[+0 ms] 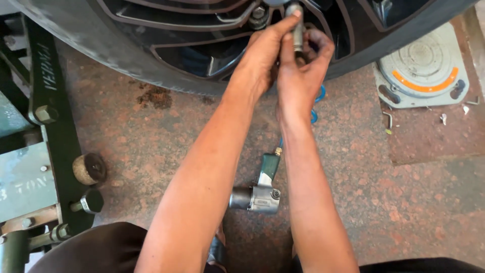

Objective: The recorder uses a pneumatic impact wrench to remove lug nuts and then removes the wheel from a car.

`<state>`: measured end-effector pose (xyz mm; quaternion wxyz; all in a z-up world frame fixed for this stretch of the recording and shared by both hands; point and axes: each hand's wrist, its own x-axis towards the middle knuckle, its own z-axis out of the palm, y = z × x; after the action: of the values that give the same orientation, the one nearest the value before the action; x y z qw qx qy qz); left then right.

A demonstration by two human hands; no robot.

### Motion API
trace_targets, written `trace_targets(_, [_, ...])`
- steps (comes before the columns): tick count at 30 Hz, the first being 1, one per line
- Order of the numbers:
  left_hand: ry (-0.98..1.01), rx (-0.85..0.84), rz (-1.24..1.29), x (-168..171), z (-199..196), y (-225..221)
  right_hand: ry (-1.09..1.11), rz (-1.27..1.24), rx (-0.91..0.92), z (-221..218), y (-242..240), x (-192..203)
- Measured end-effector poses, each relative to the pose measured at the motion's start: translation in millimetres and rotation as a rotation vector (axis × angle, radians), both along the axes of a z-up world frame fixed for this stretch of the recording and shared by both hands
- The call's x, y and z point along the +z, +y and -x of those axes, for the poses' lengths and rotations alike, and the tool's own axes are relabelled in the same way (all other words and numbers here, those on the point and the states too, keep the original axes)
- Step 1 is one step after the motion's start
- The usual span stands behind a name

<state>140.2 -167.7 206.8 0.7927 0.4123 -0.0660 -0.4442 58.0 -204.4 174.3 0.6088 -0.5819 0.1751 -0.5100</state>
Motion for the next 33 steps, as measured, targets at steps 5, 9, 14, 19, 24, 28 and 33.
trace_targets(5, [-0.016, -0.075, 0.015, -33, -9, -9, 0.162, -0.555, 0.209, 8, -12, 30])
trace_targets(9, [-0.027, -0.073, 0.054, -18, -2, -7, 0.182, -0.163, 0.046, 25, -6, 19])
trace_targets(14, [-0.001, -0.041, 0.079, -27, 18, -10, 0.293, -0.237, 0.001, 63, 11, 43])
trace_targets(19, [-0.041, 0.027, 0.135, -49, 37, -4, 0.508, 0.453, -0.329, 79, 15, 34])
trace_targets(24, [0.154, 0.213, -0.151, -131, 29, 49, 0.244, -0.369, 0.133, 72, 33, 45])
trace_targets(28, [-0.893, -0.442, -1.148, -251, 56, 97, 0.197, -0.442, 0.367, 32, 31, 27])
trace_targets(33, [-0.726, -0.699, -1.473, -252, 63, 137, 0.066, -0.457, 0.401, -9, 26, -2])
